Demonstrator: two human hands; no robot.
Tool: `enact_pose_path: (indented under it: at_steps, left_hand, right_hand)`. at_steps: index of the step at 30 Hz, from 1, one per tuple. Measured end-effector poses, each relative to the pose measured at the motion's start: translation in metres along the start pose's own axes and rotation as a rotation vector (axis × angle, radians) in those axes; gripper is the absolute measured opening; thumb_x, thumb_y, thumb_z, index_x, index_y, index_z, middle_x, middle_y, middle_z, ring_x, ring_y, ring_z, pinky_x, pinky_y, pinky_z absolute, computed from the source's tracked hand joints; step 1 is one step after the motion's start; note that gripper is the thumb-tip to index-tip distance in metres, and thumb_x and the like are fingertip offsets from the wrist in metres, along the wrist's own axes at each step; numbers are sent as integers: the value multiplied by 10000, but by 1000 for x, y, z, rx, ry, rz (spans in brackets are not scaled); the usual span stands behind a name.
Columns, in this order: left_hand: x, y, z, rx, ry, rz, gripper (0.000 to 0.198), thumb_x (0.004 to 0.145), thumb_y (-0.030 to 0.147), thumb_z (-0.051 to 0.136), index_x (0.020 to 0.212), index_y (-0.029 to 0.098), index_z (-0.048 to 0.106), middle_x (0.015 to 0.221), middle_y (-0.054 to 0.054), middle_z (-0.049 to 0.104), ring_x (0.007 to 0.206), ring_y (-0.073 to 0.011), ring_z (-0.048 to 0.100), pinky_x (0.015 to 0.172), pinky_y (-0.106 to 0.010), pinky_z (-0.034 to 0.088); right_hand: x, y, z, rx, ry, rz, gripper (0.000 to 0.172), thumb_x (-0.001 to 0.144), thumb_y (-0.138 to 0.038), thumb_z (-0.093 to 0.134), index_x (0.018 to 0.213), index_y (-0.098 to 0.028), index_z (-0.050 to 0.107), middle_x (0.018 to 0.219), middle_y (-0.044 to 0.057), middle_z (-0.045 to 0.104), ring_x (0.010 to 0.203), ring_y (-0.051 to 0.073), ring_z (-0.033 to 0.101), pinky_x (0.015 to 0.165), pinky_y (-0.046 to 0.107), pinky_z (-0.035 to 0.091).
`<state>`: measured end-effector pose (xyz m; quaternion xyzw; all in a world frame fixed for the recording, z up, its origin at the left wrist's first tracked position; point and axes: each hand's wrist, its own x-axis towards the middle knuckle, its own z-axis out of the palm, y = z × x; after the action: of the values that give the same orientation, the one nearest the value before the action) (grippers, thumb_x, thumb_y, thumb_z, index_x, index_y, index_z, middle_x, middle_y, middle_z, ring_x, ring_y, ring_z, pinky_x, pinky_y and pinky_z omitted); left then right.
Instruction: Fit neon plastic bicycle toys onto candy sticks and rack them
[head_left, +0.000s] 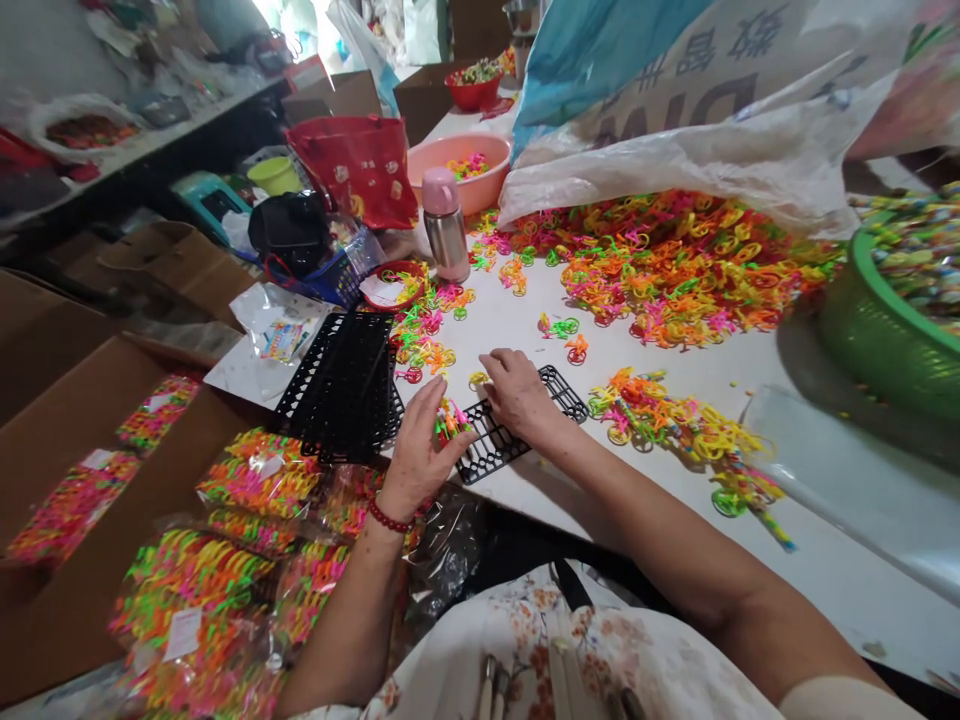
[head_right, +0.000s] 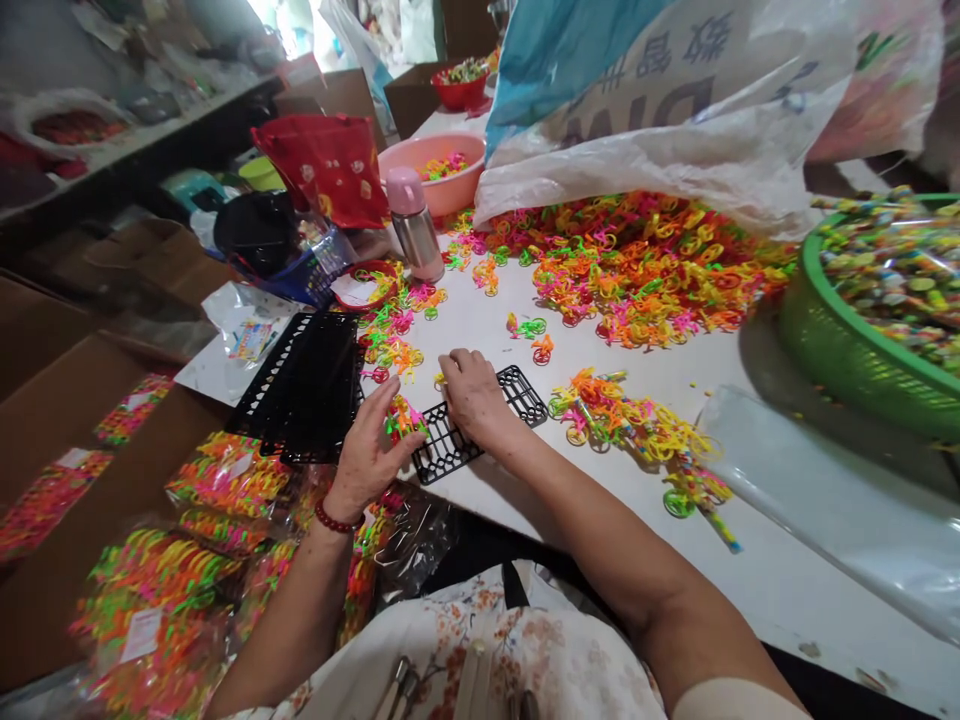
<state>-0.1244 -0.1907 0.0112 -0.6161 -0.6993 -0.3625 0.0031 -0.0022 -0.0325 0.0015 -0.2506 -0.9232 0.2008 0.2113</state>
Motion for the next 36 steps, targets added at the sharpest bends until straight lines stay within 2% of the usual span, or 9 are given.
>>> enact_pose_path:
  at_steps: [6,10,17,21,25,27,30,33,36]
  left_hand:
    - [-4,-5,4,69,-117,73,679,949,364,485,1522,179,173,1524,-200,327,1435,-274,300,1154,-502,326]
    - [-6,-7,5,100,-134,81,700,958,364,456,1536,171,112,1535,-213,298,1441,-279,286,1155,-503,324]
    - [-5,-10,1,157,-106,105,761,941,439,469,1539,163,89,1530,-238,300,1436,-309,293,1133,-522,344]
    - [-1,16,-11,139,77,94,696,920,390,541,1512,192,235,1515,-204,359,1415,-310,336,1130,-516,346]
    - [3,53,-16,-70,159,2,653,852,335,662,1434,203,397,1318,-149,590,1151,-237,606,981,-370,508]
    - [4,66,-13,-155,160,-57,537,859,319,653,1357,198,492,1232,-120,652,1068,-212,648,945,-337,523]
    - [5,73,-6,-268,287,-255,300,897,288,596,1185,202,616,1111,-83,703,1018,-185,665,928,-316,517]
    - [7,73,-5,-535,391,-521,280,878,331,623,1127,204,609,988,-49,714,774,-119,664,720,-237,537]
    - [9,74,-9,-914,345,-689,250,831,353,667,1000,186,591,862,-13,691,544,-56,545,492,-168,437]
  right_hand:
    - [-14,-10,13,223,-315,-97,143,858,-152,584,974,-160,668,973,68,586,873,165,560,783,259,421]
    - [-13,-16,18,247,-358,-117,79,881,-168,563,852,-157,636,900,44,573,815,146,538,728,234,392]
    - [-13,-12,12,465,-166,46,26,827,-159,573,811,-169,554,773,-4,545,698,131,485,649,231,366]
    - [-28,-11,-12,523,-5,180,68,827,-175,554,760,-187,552,686,-28,532,617,118,466,600,230,351]
    - [-50,-24,-36,547,58,78,64,853,-175,546,808,-192,589,713,-9,568,631,120,498,605,235,377]
    - [-58,-32,-42,520,23,-47,69,876,-213,559,837,-188,609,732,7,586,661,131,520,622,244,393]
    - [-57,-34,-44,524,-71,-163,149,932,-282,530,942,-189,647,818,32,637,739,143,571,682,254,430]
    - [-37,-17,-35,359,-41,-70,243,980,-291,452,1045,-179,657,973,81,675,907,179,590,817,299,436]
    - [-7,4,-19,-51,-27,80,261,958,-294,479,1087,-156,660,1099,144,653,1054,270,521,894,397,379]
